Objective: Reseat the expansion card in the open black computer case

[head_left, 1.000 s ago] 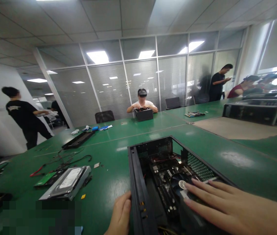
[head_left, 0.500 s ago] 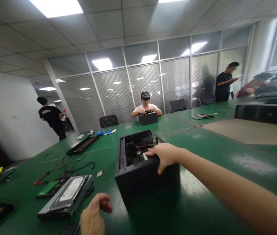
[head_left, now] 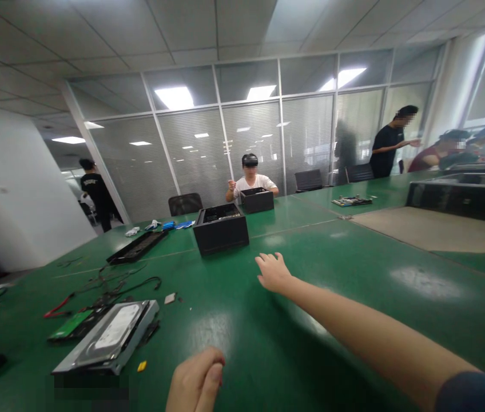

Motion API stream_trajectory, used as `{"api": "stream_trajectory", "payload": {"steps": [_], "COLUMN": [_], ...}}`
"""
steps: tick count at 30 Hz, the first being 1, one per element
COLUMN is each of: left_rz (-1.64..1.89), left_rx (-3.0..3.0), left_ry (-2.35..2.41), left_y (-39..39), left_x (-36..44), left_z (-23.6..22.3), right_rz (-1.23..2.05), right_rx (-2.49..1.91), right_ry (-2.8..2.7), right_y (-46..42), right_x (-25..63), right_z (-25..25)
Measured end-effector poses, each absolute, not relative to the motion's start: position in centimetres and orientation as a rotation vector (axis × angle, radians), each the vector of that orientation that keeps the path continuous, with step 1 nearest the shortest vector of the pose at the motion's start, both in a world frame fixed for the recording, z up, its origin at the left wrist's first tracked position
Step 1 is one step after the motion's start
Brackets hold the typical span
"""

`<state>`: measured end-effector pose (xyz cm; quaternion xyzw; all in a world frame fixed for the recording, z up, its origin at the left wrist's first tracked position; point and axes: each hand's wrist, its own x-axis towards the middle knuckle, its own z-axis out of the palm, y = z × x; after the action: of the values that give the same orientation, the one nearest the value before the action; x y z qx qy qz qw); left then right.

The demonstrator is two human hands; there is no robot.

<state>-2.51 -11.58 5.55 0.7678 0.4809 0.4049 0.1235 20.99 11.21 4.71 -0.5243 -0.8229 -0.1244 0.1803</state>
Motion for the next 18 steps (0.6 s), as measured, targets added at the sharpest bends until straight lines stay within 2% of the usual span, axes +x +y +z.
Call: {"api": "stream_trajectory", "payload": {"steps": [7,15,18], "left_rz": [1.019,0.979,0.951], "left_rx": [2.230,2.190,2.201], "left_ry": [1.398,1.360,1.361], "left_y": [-11.2,-10.9,-10.9], "left_x": [-2.6,-2.2,-2.2], "left_z": [4.7,4.0,3.9], "right_rz": [-0.394,-0.527,-0.369], "right_rx": [-1.438,-1.482,-1.528], "right_ry": [-2.252,-2.238,-2.471], "right_y": [8.9,10.7,11.8], "right_x": [27.8,33.7,34.9], "right_z": [7.2,13.0,14.9]}}
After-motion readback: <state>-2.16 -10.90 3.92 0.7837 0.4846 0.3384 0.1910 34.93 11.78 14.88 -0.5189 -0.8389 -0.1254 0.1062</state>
